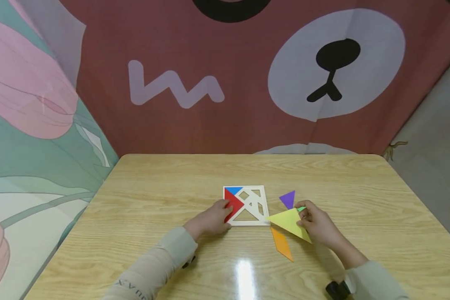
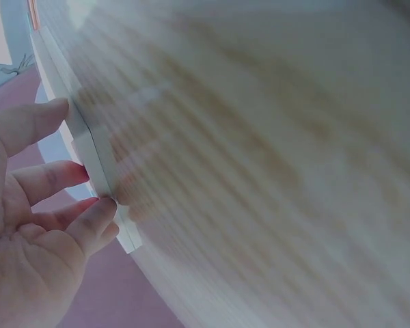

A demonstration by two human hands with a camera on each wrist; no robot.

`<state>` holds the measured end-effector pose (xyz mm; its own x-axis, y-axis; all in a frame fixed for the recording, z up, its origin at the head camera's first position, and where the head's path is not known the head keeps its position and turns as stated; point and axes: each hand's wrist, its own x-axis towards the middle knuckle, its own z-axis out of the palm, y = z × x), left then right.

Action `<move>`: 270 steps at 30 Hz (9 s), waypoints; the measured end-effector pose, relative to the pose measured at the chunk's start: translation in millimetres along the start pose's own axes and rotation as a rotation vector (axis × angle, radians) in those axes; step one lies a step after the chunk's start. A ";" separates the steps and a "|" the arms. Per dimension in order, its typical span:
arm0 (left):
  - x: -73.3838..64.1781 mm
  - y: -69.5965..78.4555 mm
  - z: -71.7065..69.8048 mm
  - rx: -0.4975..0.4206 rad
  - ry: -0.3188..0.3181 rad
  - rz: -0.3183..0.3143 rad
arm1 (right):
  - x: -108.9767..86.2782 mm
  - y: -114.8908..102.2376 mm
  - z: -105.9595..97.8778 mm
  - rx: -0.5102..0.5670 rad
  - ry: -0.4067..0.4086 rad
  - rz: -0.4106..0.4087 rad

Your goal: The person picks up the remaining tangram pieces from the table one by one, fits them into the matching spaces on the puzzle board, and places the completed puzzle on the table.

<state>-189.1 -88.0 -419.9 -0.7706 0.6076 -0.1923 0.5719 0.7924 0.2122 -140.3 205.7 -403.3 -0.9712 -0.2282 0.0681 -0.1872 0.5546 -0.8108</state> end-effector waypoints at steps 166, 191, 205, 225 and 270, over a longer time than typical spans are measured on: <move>1.6 4.3 -3.2 0.029 -0.003 -0.012 | 63.4 -17.9 69.8 -0.047 -0.094 -0.061; 1.6 5.7 -4.2 0.034 0.005 -0.015 | 70.1 -21.0 80.1 -0.038 -0.112 -0.105; 1.4 5.5 -3.2 0.041 0.009 -0.011 | 72.8 -20.5 82.3 -0.091 -0.104 -0.127; 1.4 3.5 -2.3 0.023 0.014 -0.009 | 76.0 -25.5 83.4 -0.127 -0.132 -0.066; -0.6 7.2 -3.0 0.018 0.020 0.009 | 79.6 -20.8 85.0 -0.304 -0.234 -0.264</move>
<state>-185.3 -82.8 -415.4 -0.7709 0.6135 -0.1711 0.5834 0.7880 0.1968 -201.2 107.9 -430.5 -0.8314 -0.5486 0.0878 -0.4925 0.6547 -0.5733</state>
